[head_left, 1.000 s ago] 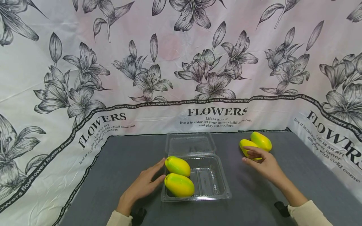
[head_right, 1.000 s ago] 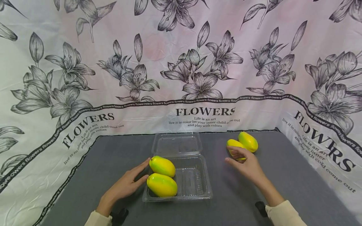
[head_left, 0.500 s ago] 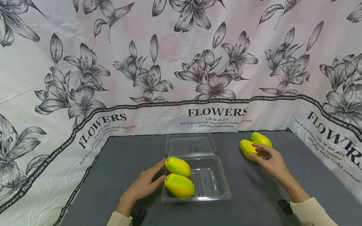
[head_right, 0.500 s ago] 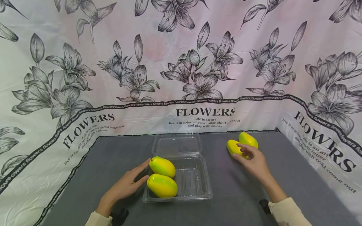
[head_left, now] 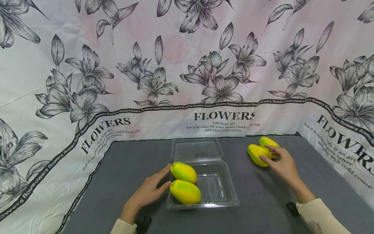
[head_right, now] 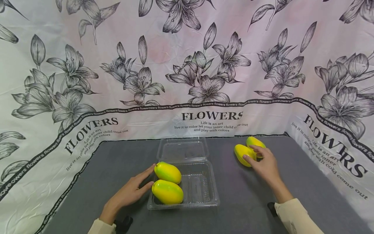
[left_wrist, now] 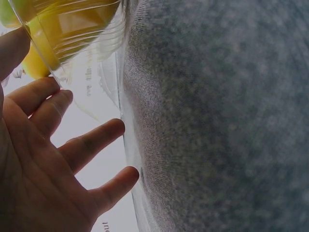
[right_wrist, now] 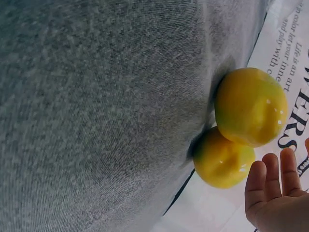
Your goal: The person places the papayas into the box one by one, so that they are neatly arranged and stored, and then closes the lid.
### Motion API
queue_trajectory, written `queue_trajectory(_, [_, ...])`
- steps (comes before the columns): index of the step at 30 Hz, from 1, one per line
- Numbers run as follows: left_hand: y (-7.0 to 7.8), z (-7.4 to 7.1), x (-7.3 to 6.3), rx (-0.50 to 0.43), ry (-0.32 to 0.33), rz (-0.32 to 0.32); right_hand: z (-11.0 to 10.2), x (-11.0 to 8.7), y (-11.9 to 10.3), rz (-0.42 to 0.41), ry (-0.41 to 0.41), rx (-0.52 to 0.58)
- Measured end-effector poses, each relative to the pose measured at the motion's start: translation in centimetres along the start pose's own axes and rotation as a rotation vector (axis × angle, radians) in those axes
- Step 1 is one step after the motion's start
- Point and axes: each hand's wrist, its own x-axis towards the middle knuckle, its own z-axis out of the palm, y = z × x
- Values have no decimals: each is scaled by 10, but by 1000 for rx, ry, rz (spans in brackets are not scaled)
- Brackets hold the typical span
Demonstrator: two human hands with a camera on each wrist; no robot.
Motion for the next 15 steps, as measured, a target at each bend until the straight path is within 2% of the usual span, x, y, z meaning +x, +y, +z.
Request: queue_trajectory(15, [1, -1, 0, 3, -7, -1, 21, 15, 6, -36, 69, -12])
